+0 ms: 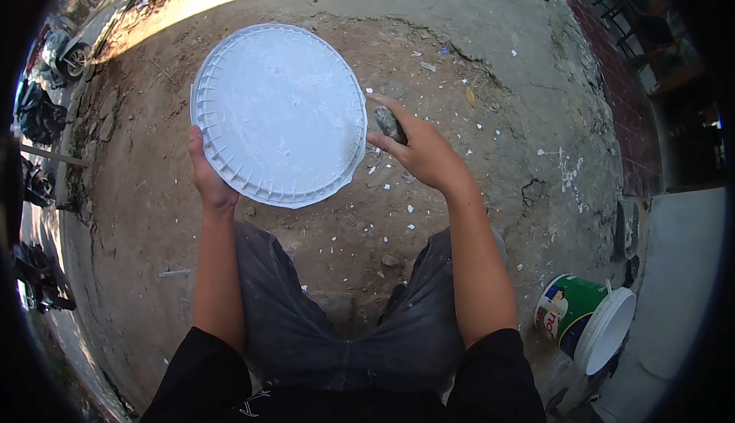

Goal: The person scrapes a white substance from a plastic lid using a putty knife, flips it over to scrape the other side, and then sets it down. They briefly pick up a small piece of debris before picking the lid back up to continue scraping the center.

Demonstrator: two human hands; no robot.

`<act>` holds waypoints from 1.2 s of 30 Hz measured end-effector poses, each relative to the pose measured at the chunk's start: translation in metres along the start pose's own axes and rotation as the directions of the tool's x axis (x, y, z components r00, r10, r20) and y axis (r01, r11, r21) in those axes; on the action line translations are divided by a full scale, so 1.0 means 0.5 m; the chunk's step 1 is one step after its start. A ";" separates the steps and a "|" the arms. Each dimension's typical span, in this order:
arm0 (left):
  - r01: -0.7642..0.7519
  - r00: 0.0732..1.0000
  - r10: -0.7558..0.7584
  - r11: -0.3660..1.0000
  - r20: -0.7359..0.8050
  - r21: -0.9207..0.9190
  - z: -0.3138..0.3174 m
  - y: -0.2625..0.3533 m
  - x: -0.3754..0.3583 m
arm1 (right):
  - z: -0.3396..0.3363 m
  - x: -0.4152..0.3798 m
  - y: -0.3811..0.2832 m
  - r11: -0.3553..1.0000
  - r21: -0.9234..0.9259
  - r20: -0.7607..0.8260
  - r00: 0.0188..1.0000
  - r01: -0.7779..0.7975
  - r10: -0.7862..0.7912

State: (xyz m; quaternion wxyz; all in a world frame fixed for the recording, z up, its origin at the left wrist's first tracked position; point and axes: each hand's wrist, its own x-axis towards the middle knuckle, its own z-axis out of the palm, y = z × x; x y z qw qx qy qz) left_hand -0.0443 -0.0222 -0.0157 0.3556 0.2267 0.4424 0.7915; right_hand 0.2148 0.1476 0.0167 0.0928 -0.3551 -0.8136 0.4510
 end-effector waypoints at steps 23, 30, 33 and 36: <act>0.198 0.954 -0.190 0.980 0.232 -0.012 -0.022 0.022 -0.010 | 0.002 -0.018 -0.066 0.824 0.255 -0.607 0.747 0.505 -0.270; 0.381 0.918 -0.351 0.909 0.184 -0.166 -0.015 0.033 -0.004 | -0.011 -0.068 -0.123 0.591 -0.330 -0.526 0.377 0.736 -0.762; 0.430 0.894 -0.390 0.885 0.219 -0.181 -0.028 0.032 -0.006 | -0.027 -0.060 -0.102 0.666 -0.317 -0.669 0.338 0.675 -0.662; 0.470 0.859 -0.417 0.873 0.297 -0.134 -0.020 0.031 -0.011 | -0.044 -0.058 -0.069 0.772 -0.171 -0.783 0.392 0.612 -0.483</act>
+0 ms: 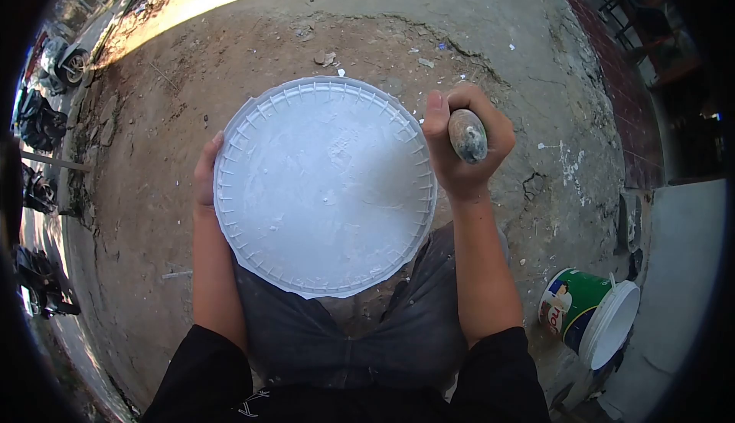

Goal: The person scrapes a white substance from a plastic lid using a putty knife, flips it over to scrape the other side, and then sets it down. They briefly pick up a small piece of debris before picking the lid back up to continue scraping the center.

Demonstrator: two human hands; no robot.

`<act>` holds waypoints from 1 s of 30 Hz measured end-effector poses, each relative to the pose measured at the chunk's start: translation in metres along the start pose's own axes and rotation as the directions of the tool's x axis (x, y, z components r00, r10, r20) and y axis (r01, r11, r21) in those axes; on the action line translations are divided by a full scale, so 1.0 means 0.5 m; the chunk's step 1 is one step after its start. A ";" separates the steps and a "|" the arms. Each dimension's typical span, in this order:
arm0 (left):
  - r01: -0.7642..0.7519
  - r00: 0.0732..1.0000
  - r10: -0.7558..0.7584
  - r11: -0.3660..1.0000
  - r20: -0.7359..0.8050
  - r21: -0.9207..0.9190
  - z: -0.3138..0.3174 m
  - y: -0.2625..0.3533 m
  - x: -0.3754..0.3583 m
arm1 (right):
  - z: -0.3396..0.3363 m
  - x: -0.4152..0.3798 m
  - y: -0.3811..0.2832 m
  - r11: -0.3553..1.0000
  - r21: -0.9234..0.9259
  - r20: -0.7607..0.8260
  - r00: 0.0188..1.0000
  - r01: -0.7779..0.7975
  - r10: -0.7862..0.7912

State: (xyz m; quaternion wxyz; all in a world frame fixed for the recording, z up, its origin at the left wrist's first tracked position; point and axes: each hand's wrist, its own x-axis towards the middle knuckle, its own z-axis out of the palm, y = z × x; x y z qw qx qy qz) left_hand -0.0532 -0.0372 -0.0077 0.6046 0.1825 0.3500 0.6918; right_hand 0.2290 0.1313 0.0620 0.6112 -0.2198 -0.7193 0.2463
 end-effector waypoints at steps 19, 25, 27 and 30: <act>-0.067 0.977 0.115 0.965 -0.178 0.253 -0.038 0.008 0.033 | -0.025 0.013 0.045 0.693 -0.572 0.292 0.681 -0.439 0.671; -0.097 0.993 0.083 0.978 0.083 0.187 -0.005 0.025 -0.006 | -0.038 0.022 0.072 0.618 -0.524 0.389 0.481 -0.586 0.785; -0.070 0.982 0.030 0.976 0.186 0.207 -0.024 0.030 -0.016 | -0.040 0.015 0.084 0.608 -0.515 0.406 0.453 -0.604 0.794; 0.046 0.955 -0.132 0.950 0.264 0.309 -0.054 0.025 -0.008 | -0.029 0.002 0.093 0.669 -0.454 0.562 0.393 -0.588 0.727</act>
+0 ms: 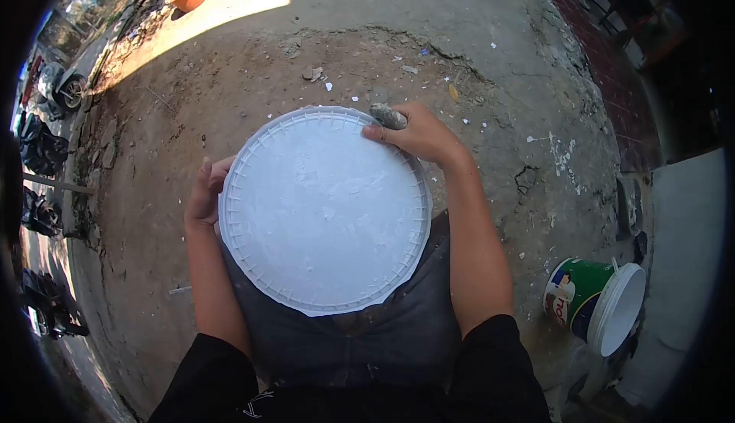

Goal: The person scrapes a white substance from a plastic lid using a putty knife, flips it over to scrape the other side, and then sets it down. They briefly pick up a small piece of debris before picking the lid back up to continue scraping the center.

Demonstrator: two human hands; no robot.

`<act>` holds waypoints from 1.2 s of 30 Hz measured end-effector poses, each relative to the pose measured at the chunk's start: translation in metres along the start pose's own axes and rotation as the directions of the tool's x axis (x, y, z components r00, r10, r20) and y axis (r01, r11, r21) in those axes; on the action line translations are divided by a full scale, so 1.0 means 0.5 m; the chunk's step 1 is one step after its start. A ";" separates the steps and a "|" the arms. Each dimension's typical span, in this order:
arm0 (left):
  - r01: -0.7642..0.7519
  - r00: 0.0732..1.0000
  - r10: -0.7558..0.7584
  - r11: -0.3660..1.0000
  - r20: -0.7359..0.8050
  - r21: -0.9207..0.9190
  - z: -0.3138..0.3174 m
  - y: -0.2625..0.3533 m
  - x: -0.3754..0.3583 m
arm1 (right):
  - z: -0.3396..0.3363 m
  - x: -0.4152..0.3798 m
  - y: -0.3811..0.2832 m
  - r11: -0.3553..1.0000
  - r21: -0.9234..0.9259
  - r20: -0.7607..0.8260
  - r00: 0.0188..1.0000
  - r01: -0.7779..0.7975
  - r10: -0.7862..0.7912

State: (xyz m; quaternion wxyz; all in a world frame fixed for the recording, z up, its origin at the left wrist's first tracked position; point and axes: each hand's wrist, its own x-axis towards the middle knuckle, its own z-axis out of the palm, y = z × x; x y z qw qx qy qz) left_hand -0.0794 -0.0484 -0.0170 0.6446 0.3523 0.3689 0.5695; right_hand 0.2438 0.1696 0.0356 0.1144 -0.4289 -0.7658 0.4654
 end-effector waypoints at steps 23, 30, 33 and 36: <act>0.333 0.907 -0.171 0.852 -0.386 0.404 0.047 -0.002 0.035 | 0.156 -0.191 -0.244 0.629 -0.011 0.458 0.563 0.778 -0.688; 0.058 0.978 -0.012 0.975 -0.209 0.215 0.057 0.003 0.033 | 0.142 -0.186 -0.248 0.653 -0.074 0.323 0.638 0.754 -0.699; 0.056 0.974 -0.008 0.978 -0.228 0.203 0.049 0.023 0.017 | 0.045 -0.079 -0.149 0.837 -0.314 -0.121 0.855 0.449 -0.504; 0.042 0.961 -0.008 0.992 -0.276 0.118 0.033 0.013 0.017 | 0.008 -0.045 -0.083 0.935 -0.270 -0.126 0.955 0.228 -0.269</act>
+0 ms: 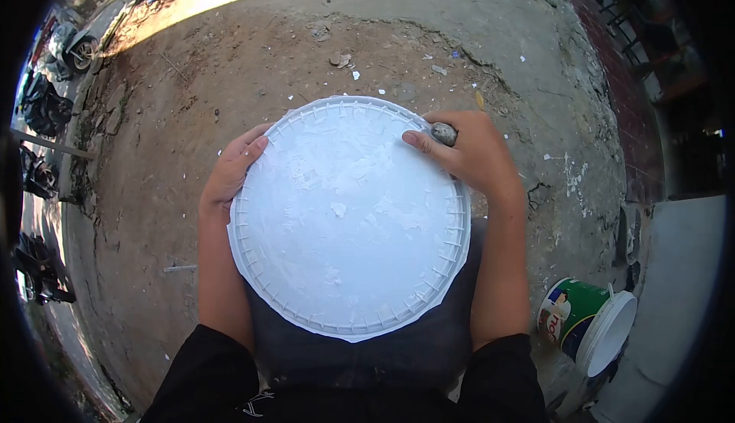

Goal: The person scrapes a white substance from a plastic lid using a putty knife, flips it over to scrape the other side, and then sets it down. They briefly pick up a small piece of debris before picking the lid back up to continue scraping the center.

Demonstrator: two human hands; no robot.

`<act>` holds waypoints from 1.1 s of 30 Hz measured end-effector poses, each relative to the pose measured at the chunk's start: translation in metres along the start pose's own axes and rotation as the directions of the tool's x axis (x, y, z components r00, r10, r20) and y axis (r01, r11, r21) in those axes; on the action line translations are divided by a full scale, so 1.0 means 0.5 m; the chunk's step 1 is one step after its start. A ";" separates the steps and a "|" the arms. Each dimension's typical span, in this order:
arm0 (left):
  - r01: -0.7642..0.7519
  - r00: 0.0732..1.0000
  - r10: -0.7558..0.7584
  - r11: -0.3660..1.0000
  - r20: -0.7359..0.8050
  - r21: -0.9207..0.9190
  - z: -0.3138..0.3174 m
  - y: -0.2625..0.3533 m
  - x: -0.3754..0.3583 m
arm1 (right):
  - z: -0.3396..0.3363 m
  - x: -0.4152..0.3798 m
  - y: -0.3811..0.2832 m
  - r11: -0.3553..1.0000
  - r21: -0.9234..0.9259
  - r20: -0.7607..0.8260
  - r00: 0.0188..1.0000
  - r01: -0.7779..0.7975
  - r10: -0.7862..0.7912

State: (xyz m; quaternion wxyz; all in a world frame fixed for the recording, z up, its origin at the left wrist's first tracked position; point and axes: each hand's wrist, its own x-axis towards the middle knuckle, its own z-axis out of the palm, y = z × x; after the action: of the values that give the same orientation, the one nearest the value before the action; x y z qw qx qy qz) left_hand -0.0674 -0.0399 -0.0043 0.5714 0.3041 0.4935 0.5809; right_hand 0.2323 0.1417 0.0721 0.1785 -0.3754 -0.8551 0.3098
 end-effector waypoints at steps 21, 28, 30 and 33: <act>0.143 0.988 -0.039 0.555 -0.146 0.820 0.028 -0.075 0.053 | 0.059 -0.004 -0.101 0.933 0.067 0.251 0.899 0.354 -0.359; 0.134 0.991 -0.059 0.485 -0.121 0.864 0.056 -0.078 0.059 | 0.195 -0.183 -0.230 0.745 0.391 0.445 0.597 0.541 -0.667; 0.152 0.988 -0.106 0.469 -0.115 0.870 0.057 -0.079 0.061 | 0.209 -0.192 -0.222 0.732 0.411 0.372 0.632 0.544 -0.679; 0.124 0.992 -0.074 0.502 -0.100 0.856 0.058 -0.084 0.061 | 0.204 -0.194 -0.230 0.694 0.458 0.238 0.676 0.556 -0.698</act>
State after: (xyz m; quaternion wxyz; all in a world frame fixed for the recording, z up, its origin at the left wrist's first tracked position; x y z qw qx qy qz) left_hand -0.0305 -0.0098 -0.0401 0.3652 0.5038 0.7471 0.2336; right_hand 0.1799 -0.0320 0.0654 0.1628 0.0551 -0.8800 0.4427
